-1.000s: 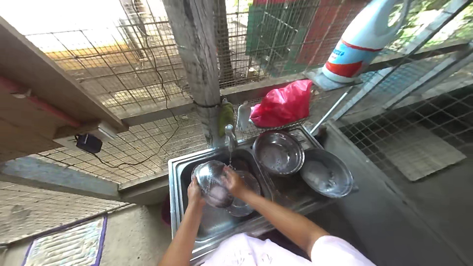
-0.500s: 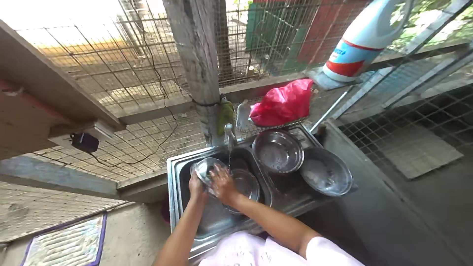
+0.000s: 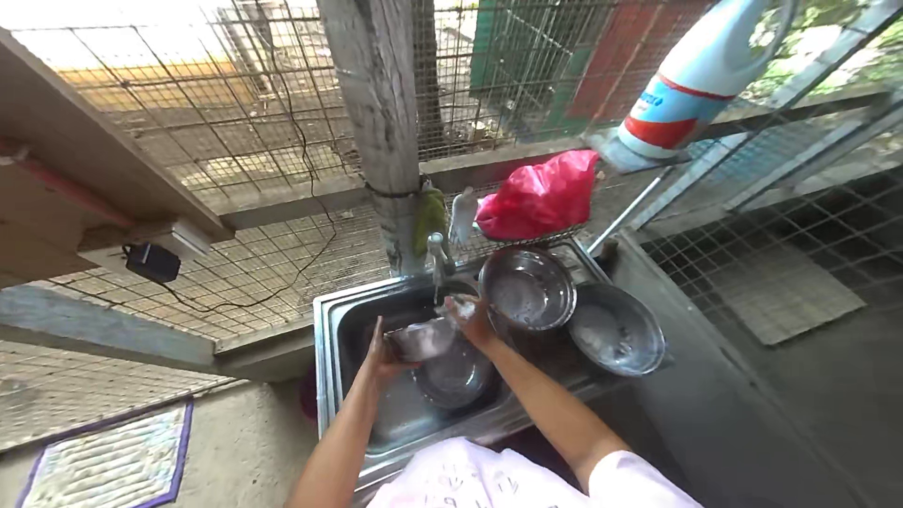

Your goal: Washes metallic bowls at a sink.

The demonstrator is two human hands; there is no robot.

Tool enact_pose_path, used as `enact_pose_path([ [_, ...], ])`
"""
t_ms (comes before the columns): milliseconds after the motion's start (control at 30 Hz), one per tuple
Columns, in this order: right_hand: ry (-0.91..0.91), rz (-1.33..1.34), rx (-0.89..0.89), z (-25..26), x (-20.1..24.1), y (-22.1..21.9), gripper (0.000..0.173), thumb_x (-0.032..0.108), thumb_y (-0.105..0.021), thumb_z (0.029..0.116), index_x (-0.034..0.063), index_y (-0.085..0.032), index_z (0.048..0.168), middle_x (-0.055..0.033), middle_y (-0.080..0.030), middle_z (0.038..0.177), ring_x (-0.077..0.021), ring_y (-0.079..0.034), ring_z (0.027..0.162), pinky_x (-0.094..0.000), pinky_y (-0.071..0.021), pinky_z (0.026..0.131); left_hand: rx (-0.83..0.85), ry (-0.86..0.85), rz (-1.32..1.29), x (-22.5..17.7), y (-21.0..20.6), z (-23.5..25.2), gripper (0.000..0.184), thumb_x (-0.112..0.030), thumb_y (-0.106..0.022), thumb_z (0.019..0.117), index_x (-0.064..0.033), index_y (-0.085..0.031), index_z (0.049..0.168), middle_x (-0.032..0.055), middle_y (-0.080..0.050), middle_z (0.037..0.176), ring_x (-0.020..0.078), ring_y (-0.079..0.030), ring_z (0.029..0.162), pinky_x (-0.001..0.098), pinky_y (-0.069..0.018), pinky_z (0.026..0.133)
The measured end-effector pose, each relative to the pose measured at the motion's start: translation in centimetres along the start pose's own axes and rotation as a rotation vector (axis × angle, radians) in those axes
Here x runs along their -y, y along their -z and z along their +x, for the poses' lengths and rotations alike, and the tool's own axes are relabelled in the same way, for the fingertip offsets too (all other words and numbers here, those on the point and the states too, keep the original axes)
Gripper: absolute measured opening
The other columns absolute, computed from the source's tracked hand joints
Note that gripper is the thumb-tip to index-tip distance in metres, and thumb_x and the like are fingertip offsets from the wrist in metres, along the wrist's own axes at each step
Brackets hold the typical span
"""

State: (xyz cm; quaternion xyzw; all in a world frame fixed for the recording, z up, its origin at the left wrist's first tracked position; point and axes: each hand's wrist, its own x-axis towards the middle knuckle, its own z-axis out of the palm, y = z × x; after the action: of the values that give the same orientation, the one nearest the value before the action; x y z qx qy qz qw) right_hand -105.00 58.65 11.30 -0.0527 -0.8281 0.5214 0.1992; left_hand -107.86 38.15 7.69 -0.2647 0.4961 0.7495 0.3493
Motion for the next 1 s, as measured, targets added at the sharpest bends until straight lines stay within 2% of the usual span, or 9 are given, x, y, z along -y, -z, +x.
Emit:
enact_pose_path([
  [100,-0.255,0.082,0.283,0.8,-0.1,2.2,0.018,0.003,-0.063,0.0963,-0.0135,-0.070,0.098,-0.0173,-0.072,0.091,-0.0118,-0.065,0.083,-0.0271,-0.0540,0.084,0.069,0.081,-0.034,1.0,0.4,0.4,0.044,-0.035,-0.028,0.1058,-0.0055,-0.050,0.128,0.0195,-0.065,0.109,0.0324,-0.066,0.093,0.0497,-0.0569,0.077],
  [167,-0.550,0.119,0.367,2.2,0.0,2.2,0.028,0.012,-0.055,0.1056,-0.0121,-0.065,0.117,-0.0212,-0.068,0.114,-0.0192,-0.063,0.104,-0.0344,-0.0501,0.096,0.010,0.008,0.001,2.3,-0.2,-0.1,0.033,-0.023,-0.031,0.1069,-0.0023,-0.050,0.125,0.0193,-0.066,0.103,0.0292,-0.068,0.083,0.0443,-0.0587,0.070],
  [333,-0.483,0.060,0.697,0.1,0.6,-3.7,0.058,0.006,-0.051,0.1055,-0.0034,-0.029,0.158,-0.0279,-0.038,0.158,-0.0353,-0.039,0.148,-0.0455,-0.0302,0.123,-0.014,-0.299,0.007,4.7,-2.4,-0.2,0.056,-0.041,-0.018,0.1133,-0.0019,-0.042,0.146,0.0177,-0.065,0.121,0.0220,-0.067,0.099,0.0401,-0.0576,0.082],
  [533,-0.249,-0.745,0.952,-1.3,0.5,-1.8,0.030,0.005,-0.056,0.0995,-0.0130,-0.064,0.123,-0.0333,-0.054,0.140,-0.0485,-0.051,0.133,-0.0622,-0.0410,0.110,-0.146,-0.474,0.051,4.1,0.2,-2.1,0.054,-0.034,-0.022,0.1138,-0.0013,-0.028,0.157,0.0208,-0.044,0.153,0.0214,-0.051,0.134,0.0388,-0.0441,0.110],
  [667,-0.341,-0.722,0.725,1.0,0.1,-3.9,0.050,-0.004,-0.049,0.0994,-0.0060,-0.043,0.149,-0.0311,-0.043,0.152,-0.0479,-0.057,0.127,-0.0583,-0.0491,0.104,-0.045,-0.364,0.044,6.5,-1.7,-2.9,0.055,-0.035,-0.021,0.1137,0.0004,-0.033,0.153,0.0220,-0.052,0.144,0.0234,-0.057,0.126,0.0409,-0.0492,0.105],
  [733,-0.292,-0.517,0.692,-0.2,0.6,-5.7,0.061,-0.006,-0.056,0.0940,-0.0007,-0.042,0.153,-0.0300,-0.043,0.153,-0.0447,-0.053,0.133,-0.0540,-0.0453,0.111,0.010,-0.368,-0.003,6.8,-2.5,-2.2,0.056,-0.036,-0.018,0.1137,0.0003,-0.035,0.152,0.0209,-0.054,0.142,0.0227,-0.058,0.125,0.0405,-0.0500,0.104],
  [833,-0.091,-0.266,0.901,-3.9,0.0,-5.7,0.053,-0.007,-0.070,0.0822,-0.0073,-0.060,0.134,-0.0321,-0.052,0.143,-0.0441,-0.049,0.135,-0.0543,-0.0385,0.116,-0.118,-0.437,-0.004,5.3,-1.0,-1.6,0.056,-0.039,-0.018,0.1133,0.0018,-0.042,0.145,0.0168,-0.061,0.125,0.0179,-0.062,0.108,0.0382,-0.0528,0.093],
  [900,0.023,-0.440,1.083,-3.7,-1.3,-3.5,0.044,-0.002,-0.071,0.0856,-0.0029,-0.066,0.130,-0.0286,-0.053,0.144,-0.0452,-0.050,0.136,-0.0612,-0.0380,0.114,-0.166,-0.458,0.017,3.8,1.1,-2.1,0.055,-0.036,-0.023,0.1136,-0.0018,-0.031,0.156,0.0194,-0.050,0.146,0.0203,-0.056,0.126,0.0408,-0.0479,0.105],
  [1000,0.013,-0.764,1.118,-1.4,-2.8,-1.9,0.061,0.018,-0.060,0.0972,-0.0022,-0.044,0.152,-0.0252,-0.024,0.167,-0.0427,-0.018,0.156,-0.0608,-0.0083,0.126,-0.134,-0.419,0.039,4.5,1.2,-2.5,0.055,-0.034,-0.025,0.1137,-0.0035,-0.025,0.159,0.0210,-0.041,0.155,0.0237,-0.049,0.137,0.0421,-0.0434,0.111],
])
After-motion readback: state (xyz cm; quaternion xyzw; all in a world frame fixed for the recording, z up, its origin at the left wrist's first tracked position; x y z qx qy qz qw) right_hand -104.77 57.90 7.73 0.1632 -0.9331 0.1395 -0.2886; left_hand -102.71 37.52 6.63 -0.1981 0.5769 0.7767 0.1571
